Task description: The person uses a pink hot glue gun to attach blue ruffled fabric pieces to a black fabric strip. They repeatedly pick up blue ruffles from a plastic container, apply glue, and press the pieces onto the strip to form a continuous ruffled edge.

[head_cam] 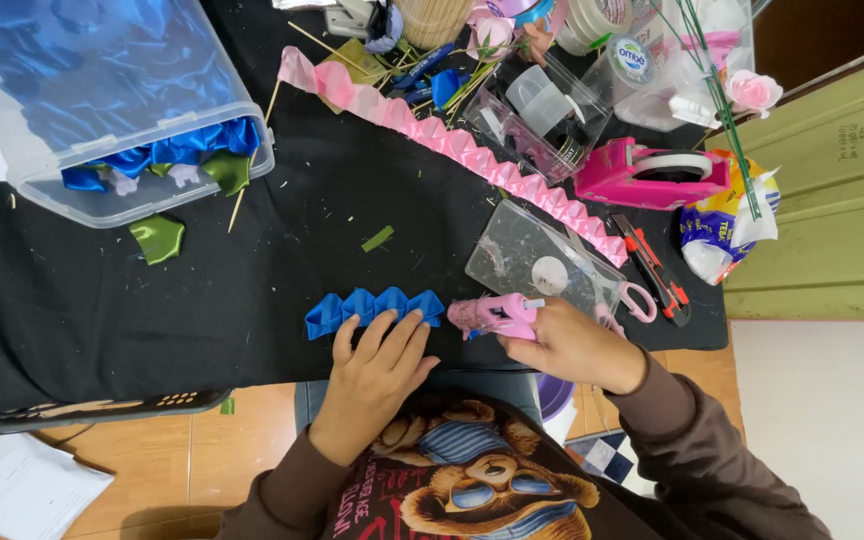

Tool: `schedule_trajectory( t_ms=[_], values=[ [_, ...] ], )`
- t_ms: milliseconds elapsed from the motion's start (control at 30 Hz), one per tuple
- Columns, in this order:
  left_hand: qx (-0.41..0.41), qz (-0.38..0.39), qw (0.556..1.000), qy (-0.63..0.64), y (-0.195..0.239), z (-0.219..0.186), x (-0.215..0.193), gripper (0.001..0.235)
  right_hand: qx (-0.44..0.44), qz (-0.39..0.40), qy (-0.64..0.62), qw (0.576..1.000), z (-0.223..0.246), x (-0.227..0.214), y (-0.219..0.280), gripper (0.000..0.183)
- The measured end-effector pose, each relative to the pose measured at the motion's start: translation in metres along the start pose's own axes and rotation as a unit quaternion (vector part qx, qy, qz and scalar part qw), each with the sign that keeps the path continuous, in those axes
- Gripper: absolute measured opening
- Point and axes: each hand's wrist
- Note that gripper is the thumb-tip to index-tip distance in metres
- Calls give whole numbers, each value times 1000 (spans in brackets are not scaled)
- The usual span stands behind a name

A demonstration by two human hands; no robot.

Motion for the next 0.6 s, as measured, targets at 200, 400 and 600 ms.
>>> schedule_trajectory(
  t_ms=[200,400,600],
  values=[
    [2,-6,1000,-6,0,0,0,32,38,-15,38,998,-2,5,3,64],
    [3,-12,1000,-10,0,0,1,32,12,-38,29,999,3,6,2,44],
    [1,-10,1000,-9,0,0,1,32,75,-15,106,991,3,14,6,61]
  ],
)
Point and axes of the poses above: each hand's wrist, its own y-axis away from the middle knuckle, its own x-axis out of the palm, z = x × y, and after that the axes turned 6 degrees about -z, right-handed
